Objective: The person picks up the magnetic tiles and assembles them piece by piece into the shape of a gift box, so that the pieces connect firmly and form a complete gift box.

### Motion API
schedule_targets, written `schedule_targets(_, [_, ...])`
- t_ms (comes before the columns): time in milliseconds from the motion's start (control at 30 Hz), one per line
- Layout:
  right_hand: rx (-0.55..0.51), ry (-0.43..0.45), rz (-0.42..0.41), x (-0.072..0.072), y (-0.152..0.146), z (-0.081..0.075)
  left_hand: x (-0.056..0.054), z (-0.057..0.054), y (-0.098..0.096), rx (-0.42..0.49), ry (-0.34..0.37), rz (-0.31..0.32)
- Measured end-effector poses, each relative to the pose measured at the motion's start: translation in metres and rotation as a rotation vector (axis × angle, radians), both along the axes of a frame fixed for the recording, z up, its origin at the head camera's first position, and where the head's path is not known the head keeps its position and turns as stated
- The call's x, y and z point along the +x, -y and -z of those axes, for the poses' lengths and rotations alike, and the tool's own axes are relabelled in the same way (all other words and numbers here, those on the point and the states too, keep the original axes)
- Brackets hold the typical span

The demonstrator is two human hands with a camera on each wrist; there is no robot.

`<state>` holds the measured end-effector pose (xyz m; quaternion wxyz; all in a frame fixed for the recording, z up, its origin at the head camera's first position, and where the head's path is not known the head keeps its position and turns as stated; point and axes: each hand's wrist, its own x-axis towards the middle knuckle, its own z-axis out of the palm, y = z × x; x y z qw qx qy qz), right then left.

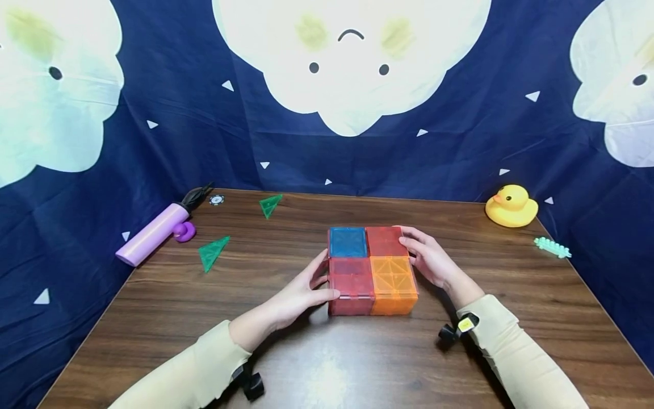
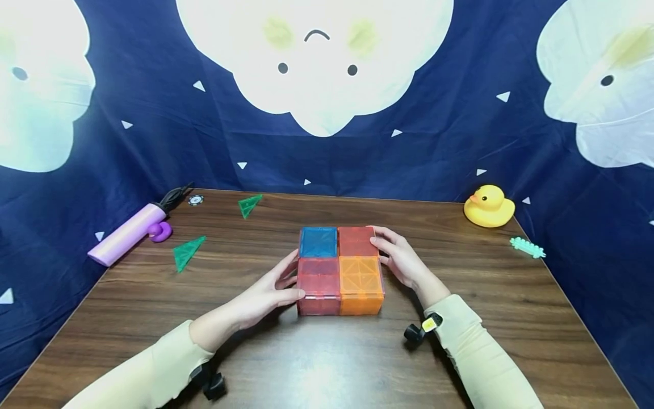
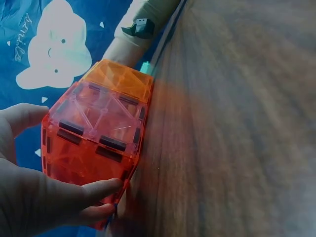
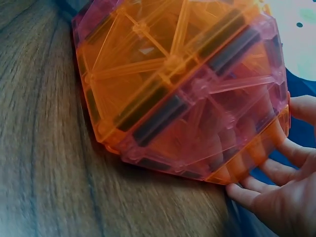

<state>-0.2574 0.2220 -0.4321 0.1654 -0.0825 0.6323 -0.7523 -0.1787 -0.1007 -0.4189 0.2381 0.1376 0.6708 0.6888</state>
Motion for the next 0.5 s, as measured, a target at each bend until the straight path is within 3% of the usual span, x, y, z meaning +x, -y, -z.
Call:
schedule_targets(300, [-0.032, 0.010, 0.007, -0.002, -0.003, 0.002, -0.007, -0.002, 0.005, -0.059, 0.018, 0.011])
schedule_targets(400, [-0.037, 0.013, 0.012, -0.002, -0.004, 0.003, -0.010, -0.002, 0.020, -0.211, -0.088, -0.033])
schedule_targets(500, [-0.037, 0.010, 0.005, -0.001, -0.006, 0.005, -0.013, -0.006, 0.047, -0.446, -0.296, -0.120])
